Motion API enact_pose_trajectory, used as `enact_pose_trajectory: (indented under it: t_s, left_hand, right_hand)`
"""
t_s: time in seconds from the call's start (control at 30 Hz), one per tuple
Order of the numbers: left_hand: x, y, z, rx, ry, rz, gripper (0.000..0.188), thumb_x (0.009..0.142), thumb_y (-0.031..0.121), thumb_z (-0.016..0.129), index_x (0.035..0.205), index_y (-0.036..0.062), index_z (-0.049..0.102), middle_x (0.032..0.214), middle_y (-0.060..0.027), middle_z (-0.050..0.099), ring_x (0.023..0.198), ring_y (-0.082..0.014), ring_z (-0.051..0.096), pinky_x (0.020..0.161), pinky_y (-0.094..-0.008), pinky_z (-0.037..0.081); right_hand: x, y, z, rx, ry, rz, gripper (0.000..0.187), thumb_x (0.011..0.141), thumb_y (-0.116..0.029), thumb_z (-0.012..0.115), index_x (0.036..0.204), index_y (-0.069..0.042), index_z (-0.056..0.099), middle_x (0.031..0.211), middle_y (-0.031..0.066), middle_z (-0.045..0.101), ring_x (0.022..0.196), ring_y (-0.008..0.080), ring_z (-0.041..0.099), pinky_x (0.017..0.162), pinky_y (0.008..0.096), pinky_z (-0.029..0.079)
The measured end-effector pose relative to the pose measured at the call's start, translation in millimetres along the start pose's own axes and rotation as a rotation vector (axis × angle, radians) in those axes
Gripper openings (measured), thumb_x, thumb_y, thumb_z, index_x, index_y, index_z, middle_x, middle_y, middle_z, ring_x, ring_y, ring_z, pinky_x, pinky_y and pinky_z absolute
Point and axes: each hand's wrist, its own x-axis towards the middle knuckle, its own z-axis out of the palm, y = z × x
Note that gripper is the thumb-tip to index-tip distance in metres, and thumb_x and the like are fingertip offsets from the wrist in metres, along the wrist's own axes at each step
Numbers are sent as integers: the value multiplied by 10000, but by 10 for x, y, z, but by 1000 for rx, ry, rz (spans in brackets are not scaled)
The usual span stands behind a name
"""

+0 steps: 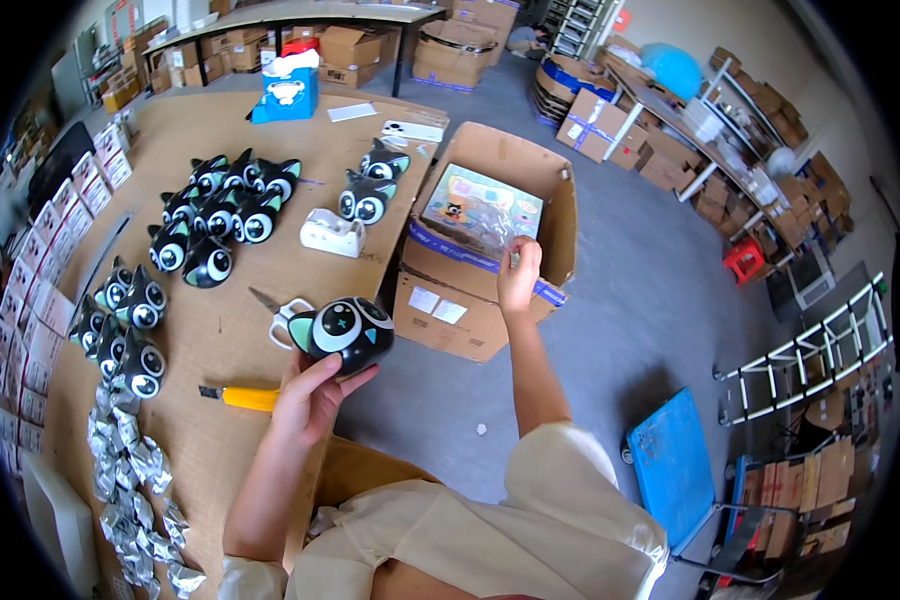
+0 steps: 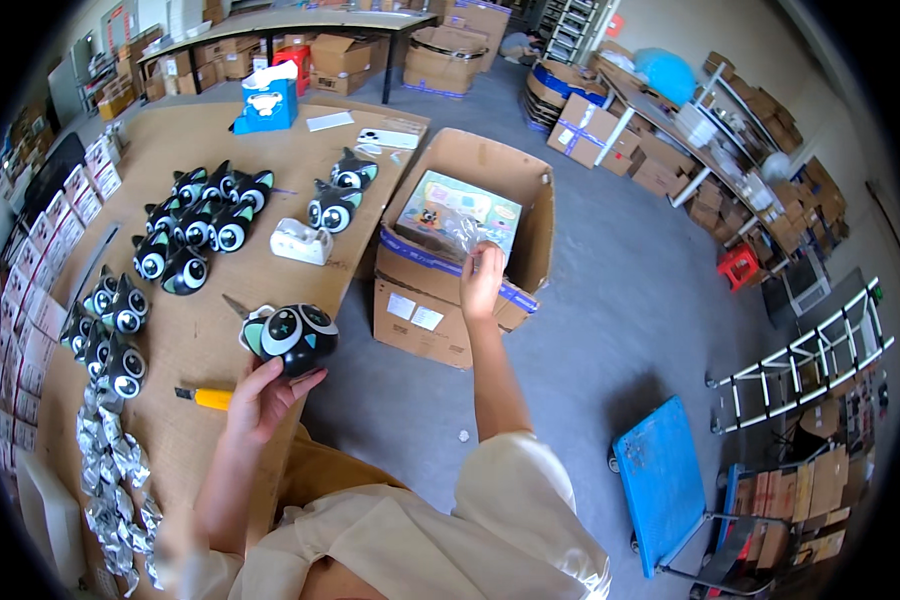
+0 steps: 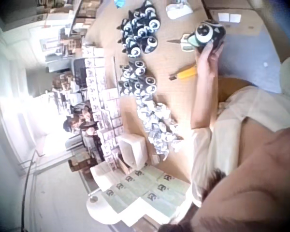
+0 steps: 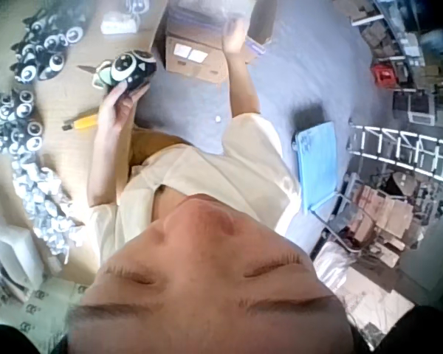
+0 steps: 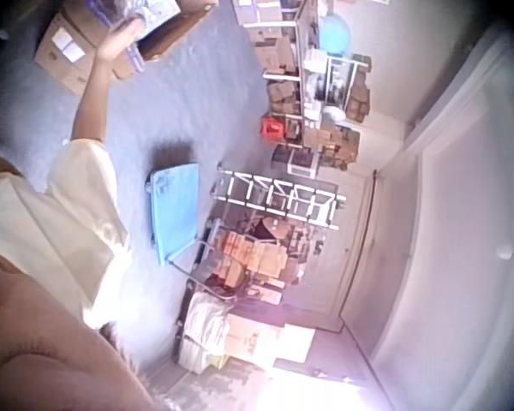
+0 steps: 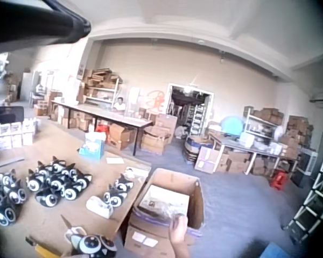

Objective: The person repeatedly picks up small black cat-shaped objects, uses a yellow utility knife to cut away plastic or tape, and wipes each item with a white cloth. Finished items are placed on the table among others. The person handles each object one at a time, rotating it to clean different sides.

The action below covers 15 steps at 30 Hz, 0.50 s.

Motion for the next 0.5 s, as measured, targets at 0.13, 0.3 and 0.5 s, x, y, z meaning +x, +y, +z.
enact_pose_trajectory:
  t_s: [0.13,0.3,0.5]
  left_hand:
    - [116,-133,200,39,-34,-54,698,828,18,670,1418,104,306,1379,-132,466,1236,-310,523,999,-503,481]
    - [145,-183,139,149,-100,-61,790,794,56,683,1459,112,260,1398,-128,454,1257,-334,504,1007,-521,454]
    - [18,-118,-4,10,-138,-49,798,813,233,697,1474,79,278,1393,-116,464,1269,-275,484,1018,-477,430]
  right_hand:
    - [-105,647,104,-250,-308,133,273,800,-66,713,1031,-39,572,1169,205,546,1115,385,496,936,437,437]
    - [-156,384,79,-207,-281,34,467,862,-248,710,1279,-98,564,1436,269,374,1331,450,314,1085,501,322]
    - [-181,-1733,-499,1428,-928,422,878,766,-204,802,1476,-68,303,1485,94,372,1338,242,407,1095,422,329]
